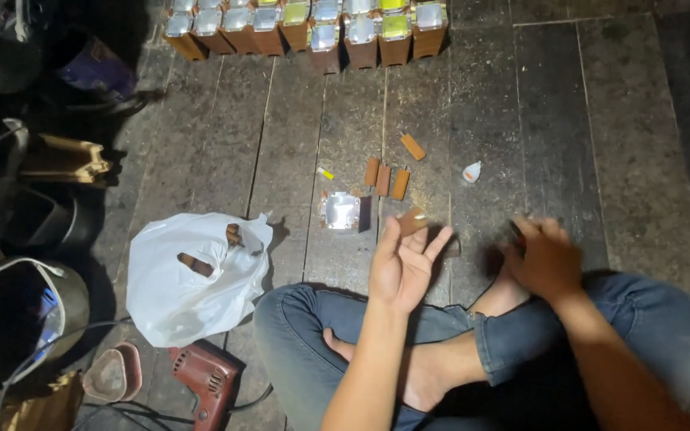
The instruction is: The person assembles small wooden boxes by applying glue to wooden strips and attaching them to the frame of the boxes.
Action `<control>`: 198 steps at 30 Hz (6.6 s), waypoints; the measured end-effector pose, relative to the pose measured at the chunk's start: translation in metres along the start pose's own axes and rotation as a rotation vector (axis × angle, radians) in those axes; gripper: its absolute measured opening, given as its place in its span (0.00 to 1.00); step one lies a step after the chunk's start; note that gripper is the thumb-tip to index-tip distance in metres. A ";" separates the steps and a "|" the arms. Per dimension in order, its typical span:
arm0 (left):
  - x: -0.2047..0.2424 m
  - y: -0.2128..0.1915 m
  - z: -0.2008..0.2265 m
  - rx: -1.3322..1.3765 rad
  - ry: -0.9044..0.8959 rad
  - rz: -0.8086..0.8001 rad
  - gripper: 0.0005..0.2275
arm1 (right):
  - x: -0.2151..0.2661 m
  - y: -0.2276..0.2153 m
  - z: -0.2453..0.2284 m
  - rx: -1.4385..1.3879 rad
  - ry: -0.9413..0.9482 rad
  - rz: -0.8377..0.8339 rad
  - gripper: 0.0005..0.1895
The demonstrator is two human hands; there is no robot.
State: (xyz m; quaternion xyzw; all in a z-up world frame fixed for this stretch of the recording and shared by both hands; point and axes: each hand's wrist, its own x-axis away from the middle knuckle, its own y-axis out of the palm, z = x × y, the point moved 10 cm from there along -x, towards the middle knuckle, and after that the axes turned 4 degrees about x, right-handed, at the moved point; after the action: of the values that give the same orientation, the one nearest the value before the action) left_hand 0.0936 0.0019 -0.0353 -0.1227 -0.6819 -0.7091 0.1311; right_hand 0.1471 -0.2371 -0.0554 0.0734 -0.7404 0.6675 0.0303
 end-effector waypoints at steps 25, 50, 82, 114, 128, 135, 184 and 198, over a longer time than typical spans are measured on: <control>-0.011 0.022 0.055 -0.589 0.180 -0.231 0.33 | -0.097 0.050 -0.102 -1.373 0.148 0.159 0.15; 0.127 0.149 0.003 -2.633 0.780 -0.451 0.51 | 0.076 -0.133 -0.148 -1.641 -0.545 -0.135 0.41; 0.161 0.194 -0.024 -3.012 1.381 -0.692 0.21 | 0.129 -0.214 -0.155 -0.715 -1.064 0.408 0.12; 0.144 0.179 -0.023 -3.103 1.500 -0.809 0.26 | 0.127 -0.199 -0.159 -0.697 -1.068 0.515 0.58; 0.121 0.167 -0.004 -2.928 1.168 -0.663 0.22 | 0.126 -0.184 -0.158 -0.669 -1.093 0.651 0.44; 0.121 0.169 -0.004 -2.983 1.241 -0.520 0.26 | 0.111 -0.190 -0.141 -0.721 -0.891 0.573 0.15; 0.133 0.150 -0.011 -3.061 1.471 -0.814 0.21 | 0.112 -0.155 -0.173 -0.674 -1.137 0.380 0.43; 0.125 0.153 -0.013 -2.977 1.678 -0.500 0.21 | 0.111 -0.185 -0.190 -0.729 -1.166 0.491 0.30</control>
State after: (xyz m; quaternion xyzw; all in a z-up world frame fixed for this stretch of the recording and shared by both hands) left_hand 0.0312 -0.0186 0.1513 -0.3451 -0.7551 0.5482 -0.1011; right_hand 0.0547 -0.0741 0.1632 0.2340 -0.8065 0.2183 -0.4971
